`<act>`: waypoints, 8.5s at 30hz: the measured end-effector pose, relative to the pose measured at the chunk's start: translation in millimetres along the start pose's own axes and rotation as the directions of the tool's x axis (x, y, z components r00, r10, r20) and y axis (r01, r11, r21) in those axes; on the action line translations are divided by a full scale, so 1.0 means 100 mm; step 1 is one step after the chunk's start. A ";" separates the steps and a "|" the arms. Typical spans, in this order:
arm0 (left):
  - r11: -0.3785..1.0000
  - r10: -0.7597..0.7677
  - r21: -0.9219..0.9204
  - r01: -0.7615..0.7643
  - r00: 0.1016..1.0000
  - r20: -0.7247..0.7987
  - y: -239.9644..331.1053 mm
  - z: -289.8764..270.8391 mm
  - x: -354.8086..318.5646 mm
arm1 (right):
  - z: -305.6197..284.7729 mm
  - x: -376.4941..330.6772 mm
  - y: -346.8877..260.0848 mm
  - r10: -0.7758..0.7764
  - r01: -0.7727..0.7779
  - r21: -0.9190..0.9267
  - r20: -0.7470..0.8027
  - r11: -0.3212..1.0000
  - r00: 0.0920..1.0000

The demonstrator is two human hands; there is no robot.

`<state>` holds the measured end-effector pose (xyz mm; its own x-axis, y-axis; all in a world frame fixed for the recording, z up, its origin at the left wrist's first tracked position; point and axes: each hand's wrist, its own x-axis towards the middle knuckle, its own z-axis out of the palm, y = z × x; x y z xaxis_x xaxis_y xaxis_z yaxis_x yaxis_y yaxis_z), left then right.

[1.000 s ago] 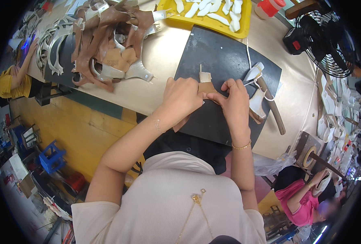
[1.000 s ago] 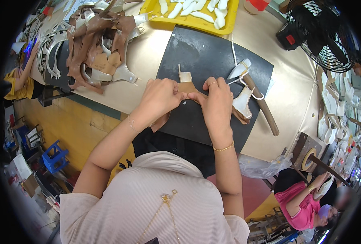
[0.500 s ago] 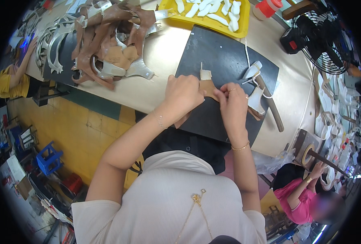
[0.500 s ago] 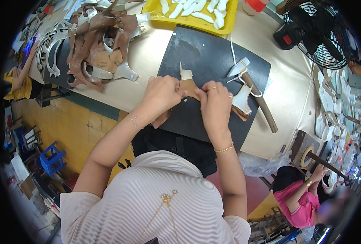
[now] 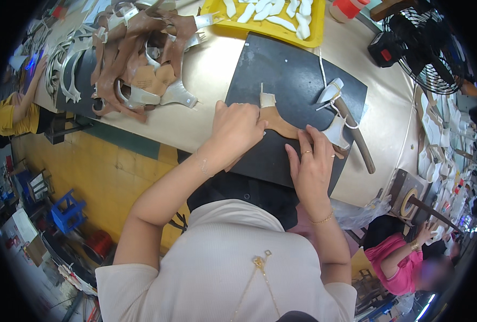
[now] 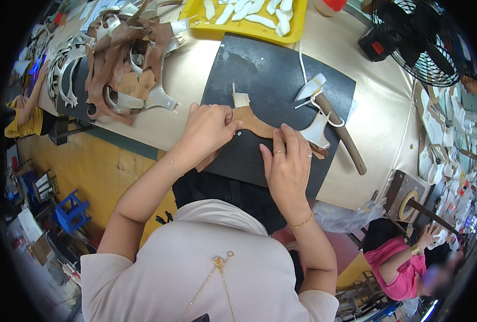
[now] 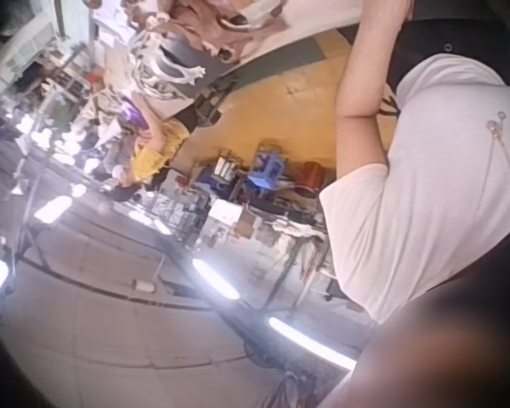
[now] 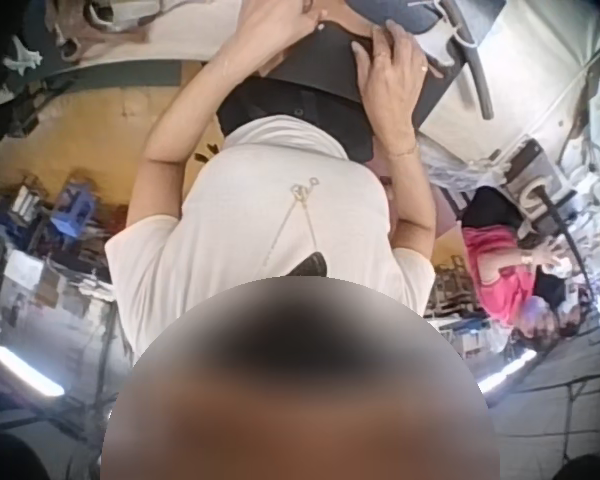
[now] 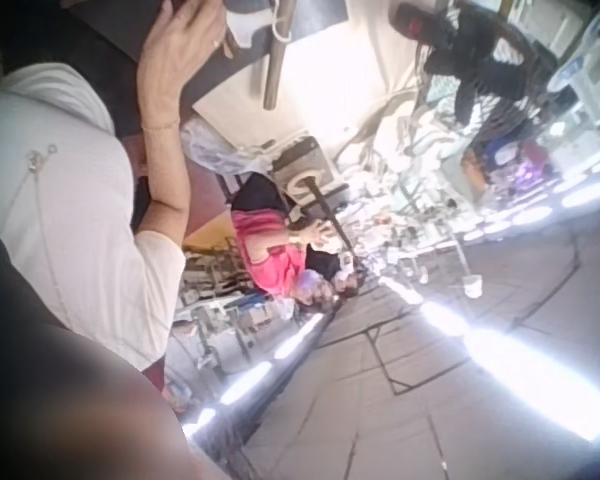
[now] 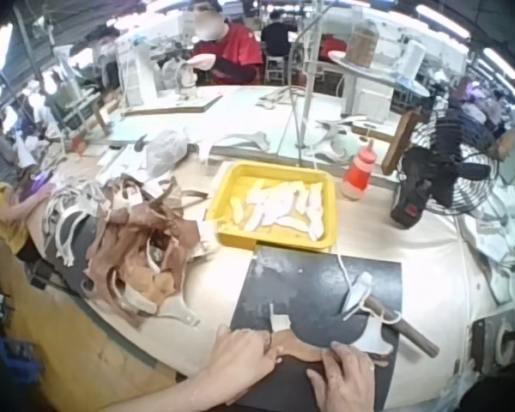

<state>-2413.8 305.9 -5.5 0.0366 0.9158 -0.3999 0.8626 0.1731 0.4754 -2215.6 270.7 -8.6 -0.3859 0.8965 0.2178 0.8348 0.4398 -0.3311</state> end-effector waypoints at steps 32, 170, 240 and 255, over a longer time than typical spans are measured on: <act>0.991 0.087 -0.085 -0.101 0.984 -0.154 -0.12 0.17 -0.03 | 0.05 -0.02 0.03 -0.121 0.113 0.050 0.199 0.992 0.973; 0.749 -0.324 -0.657 0.084 0.912 -0.253 -0.82 0.57 -1.01 | 0.43 -0.06 -0.40 -0.337 0.322 0.101 0.318 0.941 0.886; 0.700 0.706 -0.318 -0.640 0.686 0.174 0.39 0.43 -0.01 | -0.38 -0.52 0.58 0.149 -0.300 0.604 0.287 0.739 0.946; 0.658 0.665 -0.646 -0.388 0.702 0.256 0.25 0.36 0.10 | -0.29 -0.61 0.62 -0.036 -0.106 0.499 0.267 0.860 0.963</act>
<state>-2373.3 306.8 -25.9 0.7280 0.6654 -0.1651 0.2274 -0.0072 0.9738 -2129.0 242.0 -15.6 -0.5071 0.8616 -0.0238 0.5627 0.3100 -0.7664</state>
